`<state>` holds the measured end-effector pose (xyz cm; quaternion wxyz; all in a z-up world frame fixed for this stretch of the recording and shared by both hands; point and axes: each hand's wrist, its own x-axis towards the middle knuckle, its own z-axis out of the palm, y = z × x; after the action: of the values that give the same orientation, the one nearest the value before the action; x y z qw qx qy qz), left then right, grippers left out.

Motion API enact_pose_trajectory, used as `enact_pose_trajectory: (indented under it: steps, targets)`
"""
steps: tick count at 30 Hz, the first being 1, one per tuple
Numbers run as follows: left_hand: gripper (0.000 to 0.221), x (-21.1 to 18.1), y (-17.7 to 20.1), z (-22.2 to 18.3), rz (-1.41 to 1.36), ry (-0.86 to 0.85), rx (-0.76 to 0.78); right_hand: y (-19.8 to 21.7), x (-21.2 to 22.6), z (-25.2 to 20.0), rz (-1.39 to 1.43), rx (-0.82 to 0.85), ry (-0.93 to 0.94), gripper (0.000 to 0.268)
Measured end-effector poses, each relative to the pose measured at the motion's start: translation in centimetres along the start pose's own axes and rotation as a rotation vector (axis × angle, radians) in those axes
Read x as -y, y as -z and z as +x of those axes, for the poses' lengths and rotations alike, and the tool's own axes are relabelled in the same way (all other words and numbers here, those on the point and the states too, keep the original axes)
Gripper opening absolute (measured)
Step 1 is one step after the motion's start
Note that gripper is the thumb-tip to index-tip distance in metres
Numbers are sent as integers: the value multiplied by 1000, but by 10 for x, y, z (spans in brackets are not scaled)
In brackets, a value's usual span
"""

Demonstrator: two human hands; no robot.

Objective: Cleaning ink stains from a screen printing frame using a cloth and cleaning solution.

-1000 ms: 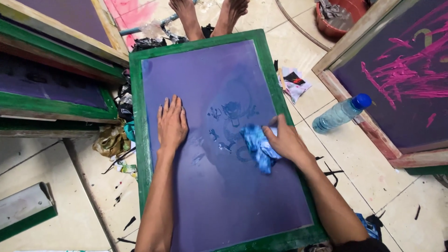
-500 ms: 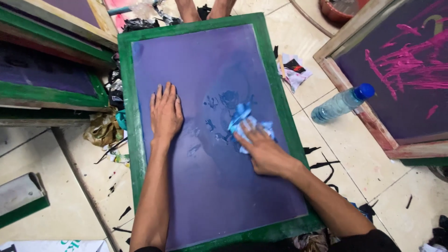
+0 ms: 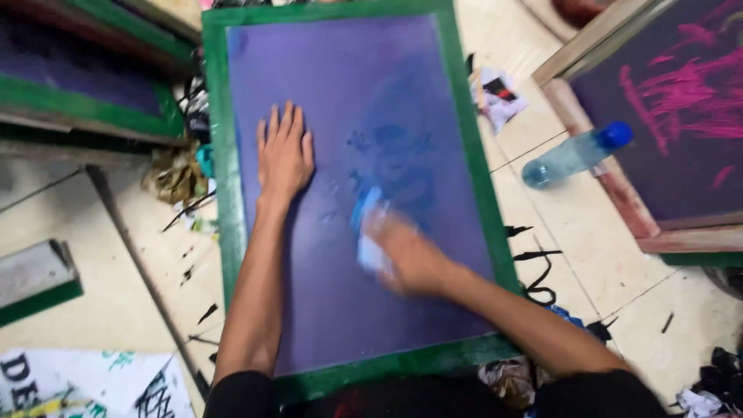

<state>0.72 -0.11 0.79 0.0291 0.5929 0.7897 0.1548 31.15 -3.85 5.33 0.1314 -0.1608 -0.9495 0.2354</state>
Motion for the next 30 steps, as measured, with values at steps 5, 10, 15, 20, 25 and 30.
enact_pose_trajectory:
  steps: [5, 10, 15, 20, 25, 30]
  targets:
    - [50, 13, -15, -2, -67, -71, -99, 28, 14, -42, 432, 451, 152, 49]
    - [46, 2, -1, -4, 5, -158, -142, -6, -130, -83, -29, -145, -314, 73]
    - [53, -3, 6, 1, -20, -98, -33, -31, -37, -67, 188, 32, -221, 77]
    - [53, 3, 0, -7, -74, -106, -39, 0, 77, -80, 558, 170, 377, 29]
    - [53, -1, 10, -1, -89, -110, -53, 51, 16, -103, 396, 58, 319, 29]
    - [56, -6, 10, 1, -43, -54, 35, 47, 28, -106, 344, 271, 63, 56]
